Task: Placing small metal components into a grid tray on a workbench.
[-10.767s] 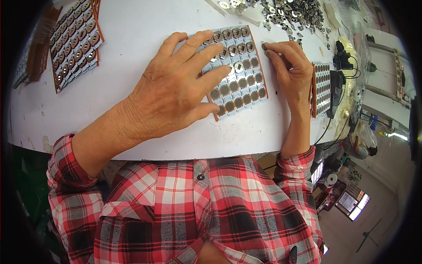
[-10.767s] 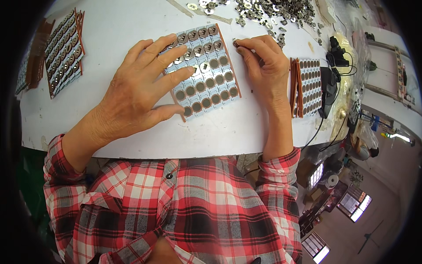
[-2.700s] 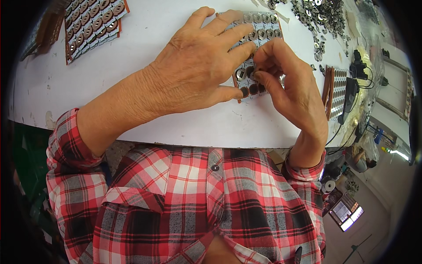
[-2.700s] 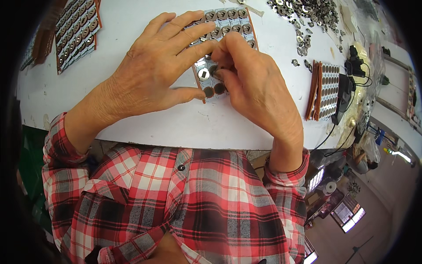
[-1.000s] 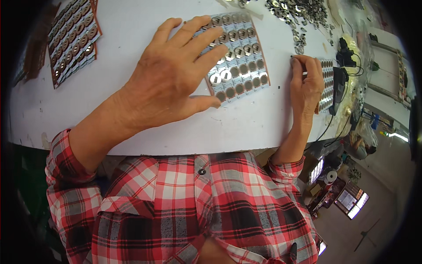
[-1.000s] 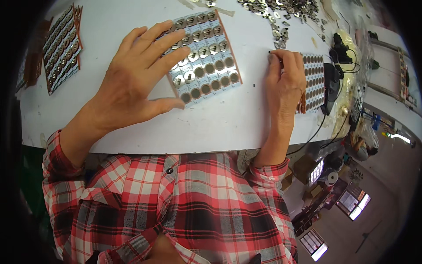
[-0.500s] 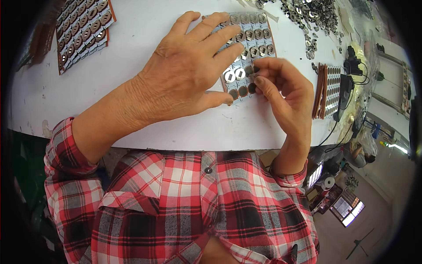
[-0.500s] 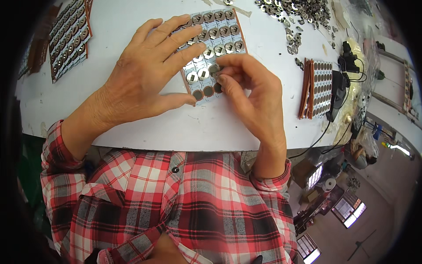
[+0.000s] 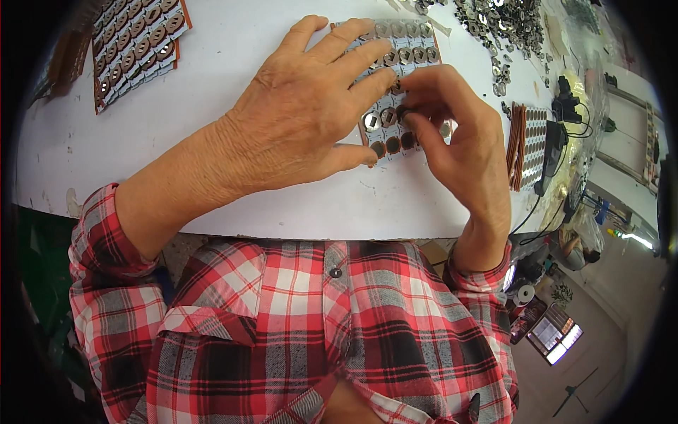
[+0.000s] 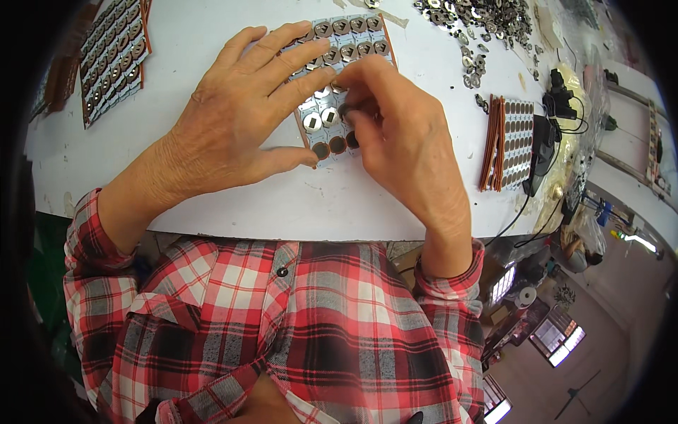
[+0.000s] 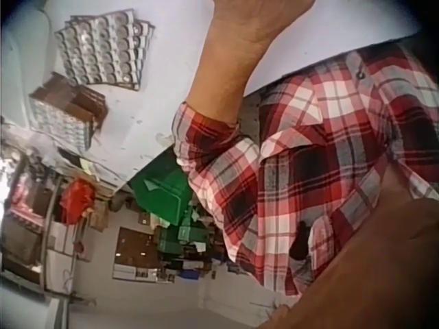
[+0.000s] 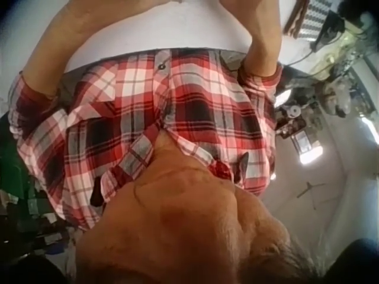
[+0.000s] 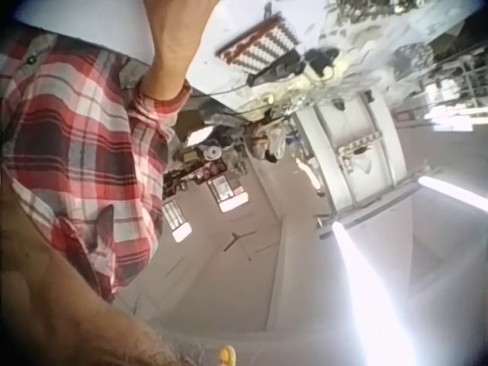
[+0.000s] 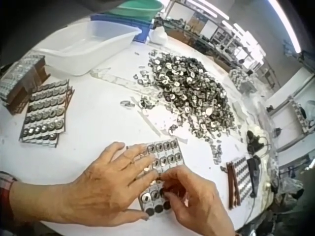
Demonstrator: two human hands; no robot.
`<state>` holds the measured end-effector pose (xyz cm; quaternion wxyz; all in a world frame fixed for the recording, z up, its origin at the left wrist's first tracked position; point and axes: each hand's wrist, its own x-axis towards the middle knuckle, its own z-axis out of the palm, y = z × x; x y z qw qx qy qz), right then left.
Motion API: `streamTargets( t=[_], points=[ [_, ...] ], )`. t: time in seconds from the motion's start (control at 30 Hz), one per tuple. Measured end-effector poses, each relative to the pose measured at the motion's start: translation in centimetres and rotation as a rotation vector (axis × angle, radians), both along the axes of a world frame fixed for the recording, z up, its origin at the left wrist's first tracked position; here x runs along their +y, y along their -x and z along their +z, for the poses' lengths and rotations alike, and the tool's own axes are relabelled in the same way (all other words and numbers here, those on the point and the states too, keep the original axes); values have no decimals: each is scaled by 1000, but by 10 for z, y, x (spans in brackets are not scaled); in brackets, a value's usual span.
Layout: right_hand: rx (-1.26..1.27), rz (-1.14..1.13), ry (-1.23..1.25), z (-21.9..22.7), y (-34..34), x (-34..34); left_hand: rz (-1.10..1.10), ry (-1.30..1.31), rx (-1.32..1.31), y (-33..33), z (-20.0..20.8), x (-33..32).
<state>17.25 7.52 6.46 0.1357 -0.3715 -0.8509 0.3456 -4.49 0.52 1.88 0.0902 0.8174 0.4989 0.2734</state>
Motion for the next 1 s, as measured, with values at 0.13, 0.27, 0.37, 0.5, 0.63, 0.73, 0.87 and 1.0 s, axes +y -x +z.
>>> streamTargets(
  t=[0.13, 0.27, 0.37, 0.5, 0.63, 0.73, 0.87, 1.0],
  points=[
    [58, -176, 25, -9, -6, -12, -10, 1, -3, 0, 2, 0],
    [125, -216, 2, -16, -6, -17, -10, 4, -2, 1, 0, -1],
    [132, -226, -21, -19, -6, -20, -3, 13, -5, 0, 1, -1],
    [160, -172, -99, -25, -9, -20, -4, 13, -4, 0, 0, -2],
    [132, -41, -196, -24, -15, -13, 16, 31, -32, -2, -1, -2],
    [206, -140, -81, -26, -16, -16, 5, 28, -39, -2, 0, 0],
    [227, -172, -94, -26, -18, -19, -10, 22, -40, 2, -1, 0],
    [251, -540, -261, -35, -48, 3, -23, -16, -38, 6, -2, 4]
  ],
)
